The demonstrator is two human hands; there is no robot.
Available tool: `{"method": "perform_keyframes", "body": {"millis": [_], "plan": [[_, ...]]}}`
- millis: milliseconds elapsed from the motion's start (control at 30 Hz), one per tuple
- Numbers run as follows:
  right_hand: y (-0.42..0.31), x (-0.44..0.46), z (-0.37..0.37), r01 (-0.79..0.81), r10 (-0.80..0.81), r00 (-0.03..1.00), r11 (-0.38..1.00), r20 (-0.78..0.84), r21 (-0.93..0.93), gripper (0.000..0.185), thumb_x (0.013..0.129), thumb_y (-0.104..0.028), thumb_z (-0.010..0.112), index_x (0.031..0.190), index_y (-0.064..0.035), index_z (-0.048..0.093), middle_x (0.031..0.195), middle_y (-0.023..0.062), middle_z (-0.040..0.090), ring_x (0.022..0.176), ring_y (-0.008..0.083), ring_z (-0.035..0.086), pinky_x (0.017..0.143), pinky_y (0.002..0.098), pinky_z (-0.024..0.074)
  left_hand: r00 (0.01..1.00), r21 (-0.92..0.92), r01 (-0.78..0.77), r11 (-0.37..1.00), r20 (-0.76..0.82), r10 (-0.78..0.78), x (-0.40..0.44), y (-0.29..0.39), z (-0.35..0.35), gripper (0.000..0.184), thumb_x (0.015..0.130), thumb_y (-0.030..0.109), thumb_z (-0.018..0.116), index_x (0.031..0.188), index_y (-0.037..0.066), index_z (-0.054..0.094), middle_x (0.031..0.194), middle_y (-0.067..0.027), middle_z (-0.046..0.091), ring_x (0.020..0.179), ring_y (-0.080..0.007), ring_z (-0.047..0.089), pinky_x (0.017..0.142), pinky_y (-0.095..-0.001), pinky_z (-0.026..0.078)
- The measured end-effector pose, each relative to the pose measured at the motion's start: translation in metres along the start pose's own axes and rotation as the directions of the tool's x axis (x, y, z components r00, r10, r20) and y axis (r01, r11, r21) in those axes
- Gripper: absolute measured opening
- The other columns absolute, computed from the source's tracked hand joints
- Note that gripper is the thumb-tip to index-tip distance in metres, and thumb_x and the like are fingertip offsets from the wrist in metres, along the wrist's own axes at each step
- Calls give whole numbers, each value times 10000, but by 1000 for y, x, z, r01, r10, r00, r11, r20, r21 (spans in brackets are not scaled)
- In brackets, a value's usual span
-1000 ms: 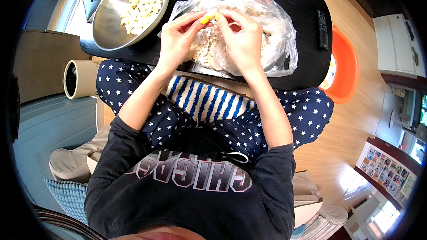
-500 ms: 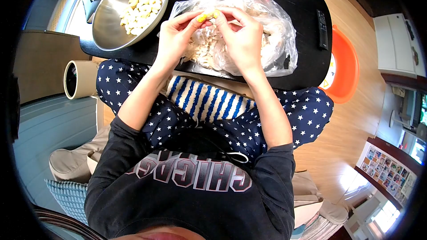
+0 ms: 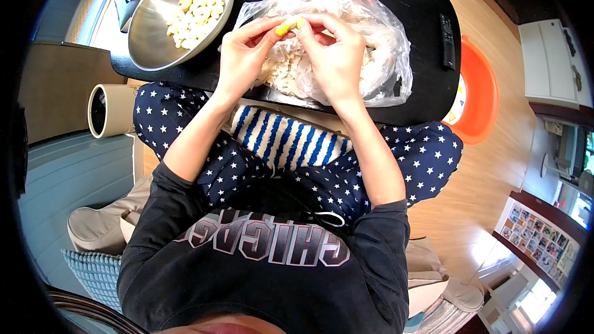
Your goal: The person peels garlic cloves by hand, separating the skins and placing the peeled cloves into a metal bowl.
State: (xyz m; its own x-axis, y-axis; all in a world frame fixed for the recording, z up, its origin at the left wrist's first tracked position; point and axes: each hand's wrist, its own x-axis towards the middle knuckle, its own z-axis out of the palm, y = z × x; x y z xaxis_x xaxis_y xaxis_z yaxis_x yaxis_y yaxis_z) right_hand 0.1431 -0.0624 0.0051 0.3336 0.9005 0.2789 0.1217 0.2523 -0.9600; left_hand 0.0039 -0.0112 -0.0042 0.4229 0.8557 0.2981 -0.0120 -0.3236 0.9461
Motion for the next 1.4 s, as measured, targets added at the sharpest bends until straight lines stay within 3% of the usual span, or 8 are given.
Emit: {"method": "perform_keyframes", "body": {"millis": [300,400,567,800,1100,1167,1267,1400], "plan": [[5,-3,3,-10,7,998,999,-67,-40,113,782,-38,627,880,18,628,758,27,634,668,45,568,612,167,456,998,-84,58,995,8,-58,-2,-1,6,214,839,39,568,1035,-38,606,952,-103,628,856,-116,595,761,-210,472],[4,-1,4,-32,34,995,999,-90,29,110,782,-47,631,874,14,629,745,20,629,643,38,553,593,160,442,971,-182,240,953,32,-239,0,0,7,220,840,45,569,1043,-33,604,967,-109,625,867,-120,596,780,-215,473],[6,5,-1,0,-5,1000,989,-28,-148,120,826,-66,588,899,23,623,732,25,617,632,39,540,570,168,438,914,-620,374,689,118,-389,0,-8,6,275,854,65,555,1102,-53,546,1014,-127,609,899,-153,604,829,-239,478],[3,7,-1,-22,23,999,999,34,-36,139,837,-80,580,936,7,624,806,45,631,652,58,558,592,192,450,918,-599,344,723,52,-394,5,-4,1,275,860,65,546,1105,-59,539,1025,-139,605,908,-160,606,832,-233,476],[3,7,-3,158,-165,986,956,-5,-248,100,791,-59,608,874,-7,622,751,40,629,617,72,549,581,202,443,941,-406,335,850,99,-323,2,1,0,280,865,97,548,1109,-40,546,1032,-140,603,900,-159,610,825,-234,479],[7,8,-4,98,-117,991,961,-58,-258,94,785,-65,609,860,-8,617,724,34,626,610,80,550,573,208,440,930,-633,362,684,197,-310,1,0,-1,278,872,94,536,1111,-47,539,1043,-137,596,925,-155,597,836,-233,471],[11,11,-10,-40,37,999,968,-16,-249,96,780,-57,598,861,-7,616,729,44,626,612,81,551,580,213,442,904,-708,408,576,224,-364,3,0,-3,280,876,87,524,1117,-55,526,1058,-137,587,956,-155,580,853,-230,459],[5,10,-6,29,-32,999,931,-3,-363,110,784,-55,592,880,-7,618,757,60,628,633,86,561,585,214,443,900,-751,405,521,226,-373,5,-2,-5,290,874,90,527,1121,-63,517,1070,-139,583,970,-157,572,870,-226,447]]}}
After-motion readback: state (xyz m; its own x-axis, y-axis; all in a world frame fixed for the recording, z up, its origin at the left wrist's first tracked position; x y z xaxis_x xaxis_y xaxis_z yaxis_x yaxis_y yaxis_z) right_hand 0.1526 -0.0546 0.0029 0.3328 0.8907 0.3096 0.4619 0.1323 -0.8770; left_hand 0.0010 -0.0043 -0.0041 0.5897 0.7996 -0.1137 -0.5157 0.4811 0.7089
